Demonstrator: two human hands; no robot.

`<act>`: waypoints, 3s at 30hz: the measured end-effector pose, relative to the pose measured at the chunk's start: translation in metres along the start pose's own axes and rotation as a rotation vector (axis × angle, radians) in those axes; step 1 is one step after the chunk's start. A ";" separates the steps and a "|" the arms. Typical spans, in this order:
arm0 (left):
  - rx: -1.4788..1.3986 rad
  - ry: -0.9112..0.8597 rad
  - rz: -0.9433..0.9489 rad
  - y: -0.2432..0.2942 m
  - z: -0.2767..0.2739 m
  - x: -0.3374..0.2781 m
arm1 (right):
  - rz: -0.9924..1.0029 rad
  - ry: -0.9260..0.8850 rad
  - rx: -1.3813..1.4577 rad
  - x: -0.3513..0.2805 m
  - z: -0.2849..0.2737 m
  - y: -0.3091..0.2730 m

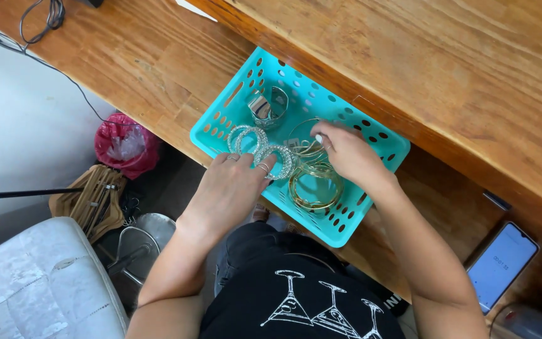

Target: The person is taking various bracelets out of a blue plastic basket and arranging them neatly on a wooden table surface.

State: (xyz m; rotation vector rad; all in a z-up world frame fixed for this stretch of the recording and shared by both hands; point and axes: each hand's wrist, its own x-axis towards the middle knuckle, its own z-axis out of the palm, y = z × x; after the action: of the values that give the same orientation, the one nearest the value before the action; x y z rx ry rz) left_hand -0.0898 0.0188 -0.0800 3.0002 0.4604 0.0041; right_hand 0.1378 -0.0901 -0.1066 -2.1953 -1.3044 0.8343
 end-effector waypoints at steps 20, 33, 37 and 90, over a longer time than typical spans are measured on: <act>0.350 -0.587 0.132 -0.034 0.122 0.120 | -0.417 0.515 -0.060 -0.160 0.014 0.017; 0.328 -0.261 0.016 -0.015 0.118 0.108 | -0.434 0.633 -0.089 -0.176 0.025 0.019; 0.475 0.188 -0.039 -0.016 0.044 0.065 | -0.394 0.692 -0.084 -0.181 0.024 0.017; -0.868 0.779 0.369 0.061 0.003 0.039 | -0.128 1.182 0.118 -0.192 -0.032 0.035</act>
State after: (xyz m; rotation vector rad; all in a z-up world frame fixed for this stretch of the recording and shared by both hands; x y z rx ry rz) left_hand -0.0344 -0.0280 -0.0771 2.0648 -0.0715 1.1001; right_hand 0.1112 -0.2795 -0.0546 -1.8895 -0.7141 -0.4338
